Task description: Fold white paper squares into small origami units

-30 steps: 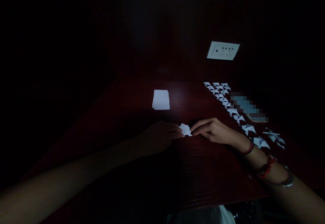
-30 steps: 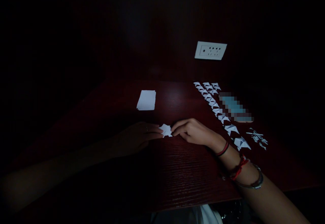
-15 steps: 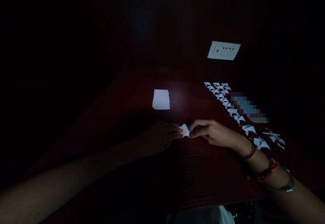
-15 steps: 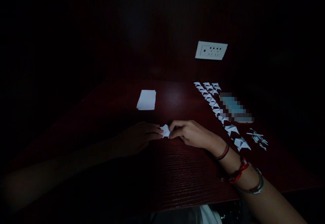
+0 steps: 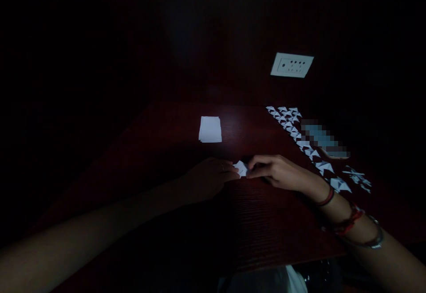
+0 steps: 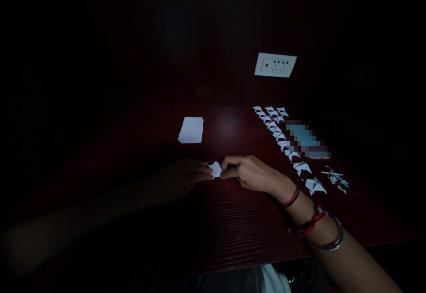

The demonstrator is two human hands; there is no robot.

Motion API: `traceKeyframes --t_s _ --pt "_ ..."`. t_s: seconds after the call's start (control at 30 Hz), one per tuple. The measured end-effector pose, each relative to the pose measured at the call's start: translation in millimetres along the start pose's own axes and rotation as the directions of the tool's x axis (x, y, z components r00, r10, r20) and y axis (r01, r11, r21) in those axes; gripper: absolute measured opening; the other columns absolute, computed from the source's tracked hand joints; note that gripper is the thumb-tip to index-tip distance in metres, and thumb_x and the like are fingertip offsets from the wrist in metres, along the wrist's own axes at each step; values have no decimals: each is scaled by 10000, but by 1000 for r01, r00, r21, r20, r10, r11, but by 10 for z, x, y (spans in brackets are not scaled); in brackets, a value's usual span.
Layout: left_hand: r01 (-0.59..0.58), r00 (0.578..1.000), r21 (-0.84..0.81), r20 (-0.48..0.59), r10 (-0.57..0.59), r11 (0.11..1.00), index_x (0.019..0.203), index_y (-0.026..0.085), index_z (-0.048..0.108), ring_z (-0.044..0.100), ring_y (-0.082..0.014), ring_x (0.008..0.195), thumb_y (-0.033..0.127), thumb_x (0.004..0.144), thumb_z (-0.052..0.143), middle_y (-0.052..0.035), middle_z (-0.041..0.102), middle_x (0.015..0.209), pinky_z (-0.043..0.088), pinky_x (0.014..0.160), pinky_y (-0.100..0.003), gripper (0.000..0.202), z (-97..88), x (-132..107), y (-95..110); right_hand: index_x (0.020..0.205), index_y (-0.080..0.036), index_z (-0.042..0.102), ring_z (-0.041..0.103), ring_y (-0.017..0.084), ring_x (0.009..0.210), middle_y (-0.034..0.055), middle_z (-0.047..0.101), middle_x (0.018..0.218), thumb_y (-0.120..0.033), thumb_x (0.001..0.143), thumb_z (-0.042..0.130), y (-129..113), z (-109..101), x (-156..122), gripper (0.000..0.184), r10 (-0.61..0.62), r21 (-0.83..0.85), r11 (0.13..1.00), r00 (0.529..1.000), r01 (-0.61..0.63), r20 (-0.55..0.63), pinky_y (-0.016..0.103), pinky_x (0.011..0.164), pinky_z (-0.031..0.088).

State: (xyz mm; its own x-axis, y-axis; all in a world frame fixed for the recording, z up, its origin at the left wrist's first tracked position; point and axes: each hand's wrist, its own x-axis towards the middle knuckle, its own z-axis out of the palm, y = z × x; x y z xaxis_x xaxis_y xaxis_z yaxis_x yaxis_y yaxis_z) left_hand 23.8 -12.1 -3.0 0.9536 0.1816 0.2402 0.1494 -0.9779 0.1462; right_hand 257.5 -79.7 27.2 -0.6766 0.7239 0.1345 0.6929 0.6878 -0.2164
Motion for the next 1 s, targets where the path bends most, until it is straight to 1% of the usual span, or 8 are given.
traceKeyframes --t_s 0.13,0.2,0.3,0.4,0.53,0.67,0.8,1.0 --pt "4 1000 5 -6 -4 1000 1119 206 465 378 -178 1137 102 787 413 9 490 1193 319 917 -349 352 -5 -10 10 918 -206 635 532 110 856 24 522 1011 4 735 418 14 -7 -2 353 10 72 997 998 -6 -56 240 759 433" --pt "-2 1000 4 -10 2 1000 1119 196 460 373 -178 1138 101 784 420 3 493 1187 318 918 -348 350 -2 -15 18 953 -198 620 523 112 874 37 519 1004 -18 758 423 16 -3 3 331 12 124 992 995 1 -101 242 770 431" --pt "-12 1000 12 -5 12 1000 1153 191 430 356 -182 1149 108 791 420 -2 484 1196 305 927 -354 372 5 -18 24 997 -190 601 517 122 877 51 522 979 -96 786 461 5 0 10 270 18 174 985 988 9 -150 255 770 435" --pt "-10 1000 31 9 10 999 1184 207 408 347 -195 1156 114 794 421 0 469 1214 298 928 -370 401 8 -15 25 995 -180 606 513 129 883 59 521 979 -153 792 490 -12 6 19 235 6 190 982 991 20 -135 269 789 430" --pt "-4 1000 32 4 4 999 1166 216 435 361 -194 1144 144 821 403 3 483 1198 302 926 -369 353 7 -16 21 979 -178 618 497 143 928 64 517 990 -186 789 508 -21 18 33 220 -37 188 981 995 54 -92 289 821 416" --pt "-9 1000 21 -20 10 1000 1144 211 452 369 -180 1138 148 837 380 0 490 1190 301 933 -354 322 14 -22 9 954 -171 628 491 152 936 63 538 974 -194 794 498 -11 11 35 207 -58 151 986 995 71 -85 312 840 401" --pt "-4 1000 25 -15 4 1000 1115 201 464 379 -178 1133 139 833 386 -10 500 1176 311 923 -342 299 26 -15 7 931 -166 632 493 160 922 60 571 978 -178 780 512 -4 -2 40 193 -80 130 987 993 90 -84 340 852 385" --pt "-18 999 46 -27 19 999 1150 197 438 378 -193 1132 158 838 397 -29 495 1180 312 917 -355 317 7 7 36 1007 -158 599 490 155 932 52 598 1005 -210 790 508 -16 12 58 242 -106 168 979 991 118 -76 324 842 397"
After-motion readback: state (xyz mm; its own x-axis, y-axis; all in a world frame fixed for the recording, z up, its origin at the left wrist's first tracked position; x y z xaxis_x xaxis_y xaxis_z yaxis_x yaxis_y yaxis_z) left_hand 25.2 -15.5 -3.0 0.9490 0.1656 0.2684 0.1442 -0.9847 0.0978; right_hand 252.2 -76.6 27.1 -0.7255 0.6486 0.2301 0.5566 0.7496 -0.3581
